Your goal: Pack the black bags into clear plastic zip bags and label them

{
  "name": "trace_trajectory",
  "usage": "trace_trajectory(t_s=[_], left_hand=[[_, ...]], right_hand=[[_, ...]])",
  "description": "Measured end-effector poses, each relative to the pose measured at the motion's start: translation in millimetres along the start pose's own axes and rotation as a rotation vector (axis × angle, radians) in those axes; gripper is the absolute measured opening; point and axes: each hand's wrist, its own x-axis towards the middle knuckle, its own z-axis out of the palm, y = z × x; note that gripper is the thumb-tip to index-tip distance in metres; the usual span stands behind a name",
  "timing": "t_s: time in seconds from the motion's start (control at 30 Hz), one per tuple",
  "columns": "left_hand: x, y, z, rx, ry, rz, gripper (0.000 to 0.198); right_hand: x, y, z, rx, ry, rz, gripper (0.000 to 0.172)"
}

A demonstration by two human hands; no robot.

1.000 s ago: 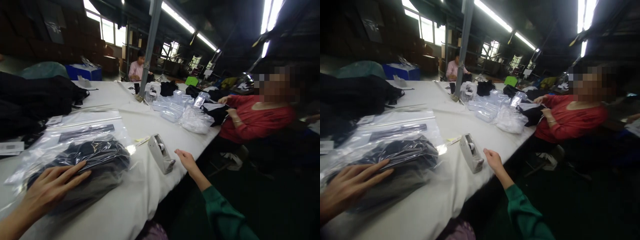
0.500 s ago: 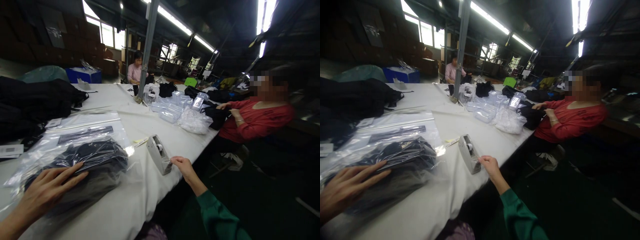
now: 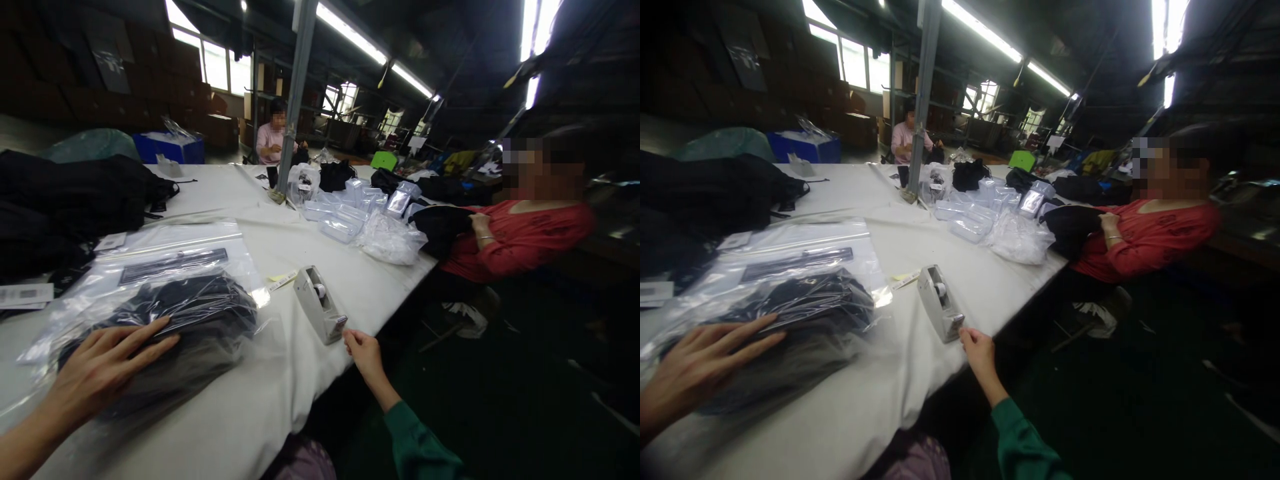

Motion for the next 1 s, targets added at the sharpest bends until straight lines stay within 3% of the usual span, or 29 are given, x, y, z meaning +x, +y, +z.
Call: trace_trajectory(t_s=[0.13, 0.23, 0.33, 0.4, 0.53, 0.63, 0.77, 0.9, 1.0], left_hand=[[1.8, 2.4, -0.5, 0.043, 0.018, 0.01, 0.064], [7.8, 8.9, -8.0, 0.106, 0.023, 0.04, 0.062], [16.5, 12.8, -15.9, 0.159, -0.014, 0.04, 0.053], [20.3, 13.1, -18.7, 0.175, -0.025, 0.034, 0.049], [21.0, 13.4, -20.7, 0.182, -0.034, 0.025, 0.05], [19.5, 13.1, -20.2, 0.179, -0.025, 0.034, 0.052], [18.8, 11.1, -19.6, 0.147, -0.024, 0.038, 0.052], [19.5, 9.1, -20.7, 0.112, -0.008, 0.043, 0.047], [20.3, 8.3, -21.6, 0.101, 0.0, 0.05, 0.043]], right_hand=[[-8.6, 13.1, -14.1, -0.161, 0.018, -0.028, 0.046], [-18.4, 1.7, -28.8, -0.239, -0.007, -0.077, 0.042], [-19.7, -50.9, -32.6, -0.273, -0.135, -0.241, 0.034], [-23.8, -108.6, -25.7, -0.309, -0.304, -0.541, 0.028], [-46.5, -231.6, 10.2, -0.318, -0.711, -1.172, 0.024], [-56.8, -289.0, 51.9, -0.432, -0.939, -1.427, 0.024], [-53.8, -314.1, 106.5, -0.769, -1.028, -1.541, 0.021], [-49.8, -315.7, 142.6, -1.143, -0.888, -1.52, 0.026], [-50.1, -313.0, 158.8, -1.281, -0.805, -1.487, 0.027]])
